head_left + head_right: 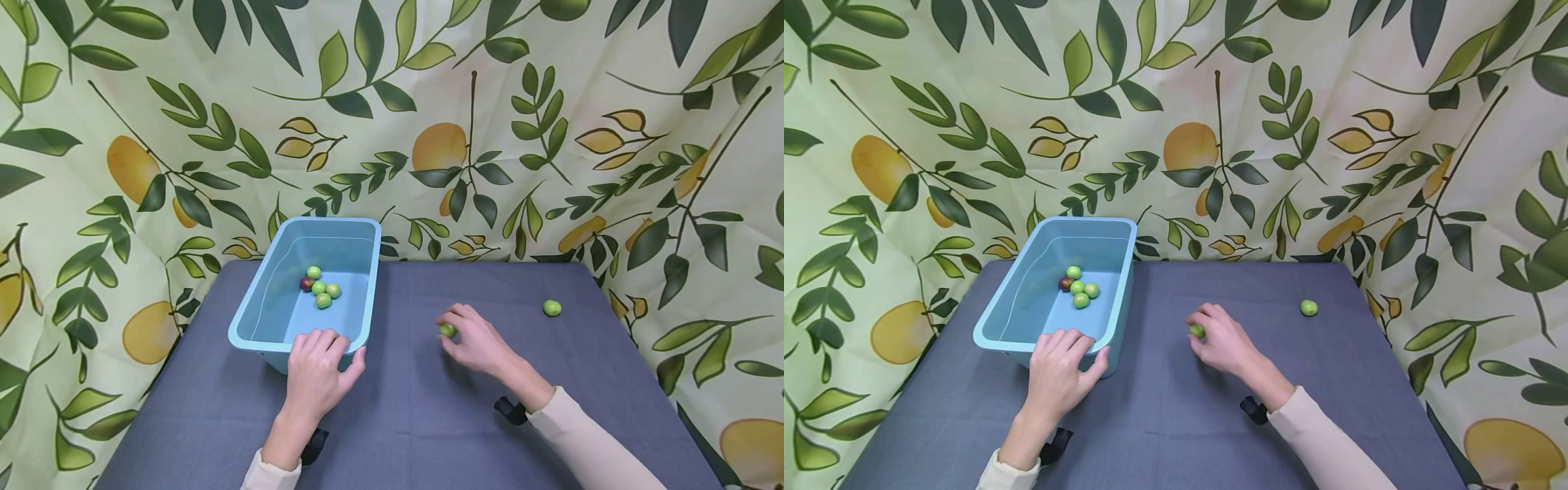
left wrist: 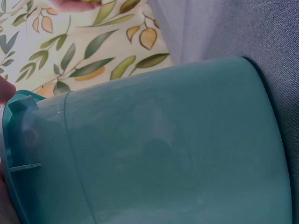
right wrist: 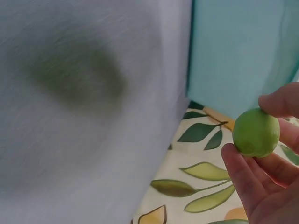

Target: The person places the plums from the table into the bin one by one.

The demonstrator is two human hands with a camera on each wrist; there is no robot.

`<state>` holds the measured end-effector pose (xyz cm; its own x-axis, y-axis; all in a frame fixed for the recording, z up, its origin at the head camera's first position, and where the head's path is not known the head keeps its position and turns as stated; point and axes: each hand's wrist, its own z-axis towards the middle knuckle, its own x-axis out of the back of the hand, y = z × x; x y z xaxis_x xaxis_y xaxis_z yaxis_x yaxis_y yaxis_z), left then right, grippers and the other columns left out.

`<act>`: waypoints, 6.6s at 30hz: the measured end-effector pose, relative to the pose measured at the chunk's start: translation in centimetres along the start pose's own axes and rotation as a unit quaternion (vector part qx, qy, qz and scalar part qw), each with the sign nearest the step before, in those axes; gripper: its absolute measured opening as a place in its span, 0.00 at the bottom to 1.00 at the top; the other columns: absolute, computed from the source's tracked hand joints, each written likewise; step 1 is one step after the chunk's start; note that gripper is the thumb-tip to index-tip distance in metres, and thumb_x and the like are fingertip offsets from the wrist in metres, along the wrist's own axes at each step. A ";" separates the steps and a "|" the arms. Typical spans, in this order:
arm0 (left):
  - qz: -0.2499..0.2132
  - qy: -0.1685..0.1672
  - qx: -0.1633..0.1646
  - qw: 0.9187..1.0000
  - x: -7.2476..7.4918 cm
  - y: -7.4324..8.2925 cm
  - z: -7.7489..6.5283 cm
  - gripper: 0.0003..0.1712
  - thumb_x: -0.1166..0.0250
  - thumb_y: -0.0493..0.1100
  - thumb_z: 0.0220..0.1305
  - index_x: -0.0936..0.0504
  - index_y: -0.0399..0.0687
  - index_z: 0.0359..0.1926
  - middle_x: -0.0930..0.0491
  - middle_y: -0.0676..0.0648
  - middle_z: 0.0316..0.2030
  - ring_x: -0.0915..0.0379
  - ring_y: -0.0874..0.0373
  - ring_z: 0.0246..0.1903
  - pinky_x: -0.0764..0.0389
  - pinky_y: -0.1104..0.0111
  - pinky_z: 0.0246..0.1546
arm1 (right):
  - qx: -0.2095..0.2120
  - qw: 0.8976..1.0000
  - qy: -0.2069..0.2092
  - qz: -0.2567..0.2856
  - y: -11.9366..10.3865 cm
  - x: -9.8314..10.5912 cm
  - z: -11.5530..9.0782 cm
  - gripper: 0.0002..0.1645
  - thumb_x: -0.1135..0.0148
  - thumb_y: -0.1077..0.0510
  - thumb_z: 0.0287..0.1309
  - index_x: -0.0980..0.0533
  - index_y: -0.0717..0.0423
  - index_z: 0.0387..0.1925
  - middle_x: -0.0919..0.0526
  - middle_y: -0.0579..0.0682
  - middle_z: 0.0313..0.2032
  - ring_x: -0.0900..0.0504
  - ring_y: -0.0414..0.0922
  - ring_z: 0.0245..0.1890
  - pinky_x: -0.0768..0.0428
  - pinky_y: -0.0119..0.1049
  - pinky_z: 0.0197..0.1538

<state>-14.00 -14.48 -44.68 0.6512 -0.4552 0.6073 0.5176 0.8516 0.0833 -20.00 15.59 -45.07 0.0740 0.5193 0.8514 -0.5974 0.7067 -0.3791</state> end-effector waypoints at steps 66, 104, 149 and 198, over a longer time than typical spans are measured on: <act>0.004 -0.004 -0.007 1.000 -0.2 -0.1 -0.1 0.25 0.48 0.56 0.70 0.17 0.45 0.26 0.22 0.48 0.24 0.29 0.51 0.23 0.29 0.56 0.29 | 0.076 0.973 0.039 0.213 -10.0 -1.1 12.6 0.17 0.32 0.60 0.61 0.18 0.60 0.51 0.17 0.54 0.48 0.18 0.46 0.47 0.18 0.35 0.49; 0.006 -0.010 0.001 1.000 0.0 0.0 0.0 0.21 0.43 0.55 0.65 0.16 0.45 0.26 0.22 0.48 0.24 0.28 0.50 0.24 0.29 0.57 0.29 | 0.102 0.993 0.062 0.007 -7.4 4.5 8.2 0.13 0.32 0.56 0.61 0.15 0.53 0.47 0.17 0.47 0.46 0.21 0.46 0.47 0.19 0.42 0.44; -0.001 -0.004 0.006 1.000 0.0 0.1 -0.1 0.18 0.41 0.53 0.62 0.16 0.46 0.26 0.23 0.49 0.23 0.29 0.51 0.24 0.30 0.57 0.29 | -0.115 0.982 -0.062 -0.133 8.6 3.8 2.0 0.18 0.37 0.56 0.63 0.17 0.63 0.50 0.19 0.61 0.49 0.22 0.59 0.50 0.20 0.58 0.43; 0.001 0.001 -0.002 1.000 -0.1 0.1 -0.1 0.16 0.39 0.52 0.59 0.16 0.46 0.26 0.22 0.49 0.24 0.28 0.52 0.24 0.30 0.57 0.29 | -0.286 0.950 -0.099 -0.083 19.1 6.1 -5.4 0.23 0.44 0.57 0.64 0.24 0.72 0.52 0.25 0.73 0.49 0.23 0.68 0.45 0.24 0.64 0.38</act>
<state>-13.98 -14.39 -44.80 0.6537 -0.4537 0.6057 0.5185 0.8515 0.0781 -26.70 34.82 -49.11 -0.0566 0.3177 0.9465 -0.0556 0.9455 -0.3207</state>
